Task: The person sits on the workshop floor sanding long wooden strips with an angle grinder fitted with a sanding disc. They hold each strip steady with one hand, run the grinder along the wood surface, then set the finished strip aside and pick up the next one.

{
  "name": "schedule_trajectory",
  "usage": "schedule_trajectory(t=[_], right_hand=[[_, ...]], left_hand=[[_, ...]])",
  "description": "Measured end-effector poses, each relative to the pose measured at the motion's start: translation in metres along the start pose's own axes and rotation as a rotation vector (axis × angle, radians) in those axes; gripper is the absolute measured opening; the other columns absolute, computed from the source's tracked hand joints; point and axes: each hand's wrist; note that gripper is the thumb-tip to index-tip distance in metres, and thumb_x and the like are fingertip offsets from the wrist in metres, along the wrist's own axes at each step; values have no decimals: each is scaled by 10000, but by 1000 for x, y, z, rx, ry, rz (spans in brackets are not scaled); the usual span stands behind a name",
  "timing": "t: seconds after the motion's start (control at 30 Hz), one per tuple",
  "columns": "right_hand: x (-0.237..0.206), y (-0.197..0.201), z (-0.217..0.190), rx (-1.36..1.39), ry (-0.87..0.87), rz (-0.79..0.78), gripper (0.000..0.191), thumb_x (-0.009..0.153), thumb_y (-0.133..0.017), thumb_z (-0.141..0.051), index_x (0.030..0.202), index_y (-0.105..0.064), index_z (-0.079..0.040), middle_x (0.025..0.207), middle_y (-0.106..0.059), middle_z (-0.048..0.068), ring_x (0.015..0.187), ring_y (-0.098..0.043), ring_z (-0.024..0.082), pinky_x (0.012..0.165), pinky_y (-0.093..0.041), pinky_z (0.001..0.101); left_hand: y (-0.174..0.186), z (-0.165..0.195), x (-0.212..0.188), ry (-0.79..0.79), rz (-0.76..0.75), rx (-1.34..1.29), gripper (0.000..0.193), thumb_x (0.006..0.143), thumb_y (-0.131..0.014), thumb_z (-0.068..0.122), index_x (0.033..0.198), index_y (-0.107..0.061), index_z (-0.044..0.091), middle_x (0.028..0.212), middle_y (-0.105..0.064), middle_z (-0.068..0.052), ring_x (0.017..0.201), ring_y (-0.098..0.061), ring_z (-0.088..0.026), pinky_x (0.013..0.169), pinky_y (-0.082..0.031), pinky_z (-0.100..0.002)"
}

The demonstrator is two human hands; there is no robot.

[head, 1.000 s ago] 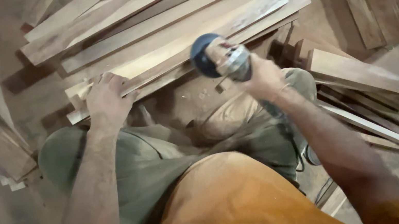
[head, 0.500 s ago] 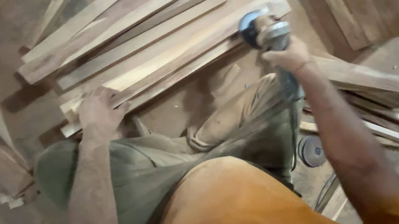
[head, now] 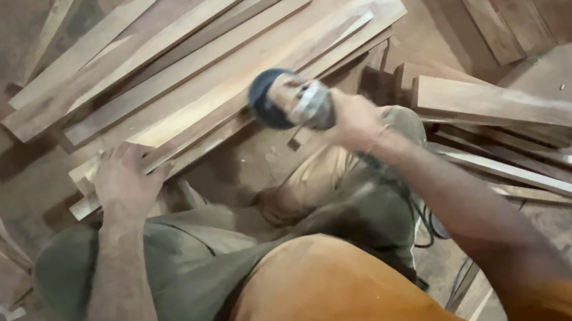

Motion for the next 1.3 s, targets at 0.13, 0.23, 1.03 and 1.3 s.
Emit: schedule_trajectory(t=[0.13, 0.23, 1.03, 1.3], right_hand=[[30, 18, 65, 70, -100, 94, 693, 716, -863, -441, 1251, -661, -51, 1136, -735, 215, 1087, -709, 353, 919, -552, 434], [49, 31, 114, 243, -3, 163, 743, 648, -897, -396, 1287, -682, -83, 1090, -755, 150, 1006, -731, 270, 879, -555, 391], [-21, -11, -17, 137, 159, 150, 612, 730, -863, -399, 1162, -654, -19, 1029, -735, 255, 991, -709, 404, 839, -564, 479], [-6, -19, -15, 30, 118, 92, 647, 751, -829, -503, 1172, -634, -53, 1007, -730, 244, 993, -701, 421, 859, -556, 502]], left_hand=[[-4, -5, 4, 28, -84, -1, 361, 774, -863, 387, 958, -723, 110, 1068, -712, -87, 1095, -647, -323, 1077, -458, -514], [-3, -5, 6, 30, -93, -4, 370, 770, -861, 397, 956, -724, 109, 1069, -713, -86, 1081, -652, -322, 1074, -450, -511], [15, 21, 18, 43, -149, 27, 529, 765, -867, 475, 1120, -758, 97, 1139, -687, -140, 1094, -631, -341, 953, -502, -479], [-5, 24, 15, -54, 82, -75, 393, 762, -878, 389, 994, -759, 95, 1053, -696, -97, 1089, -641, -321, 917, -520, -466]])
Point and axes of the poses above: each hand's wrist, its own x-axis towards the middle knuckle, its own y-axis out of the back of the hand, z = x × y
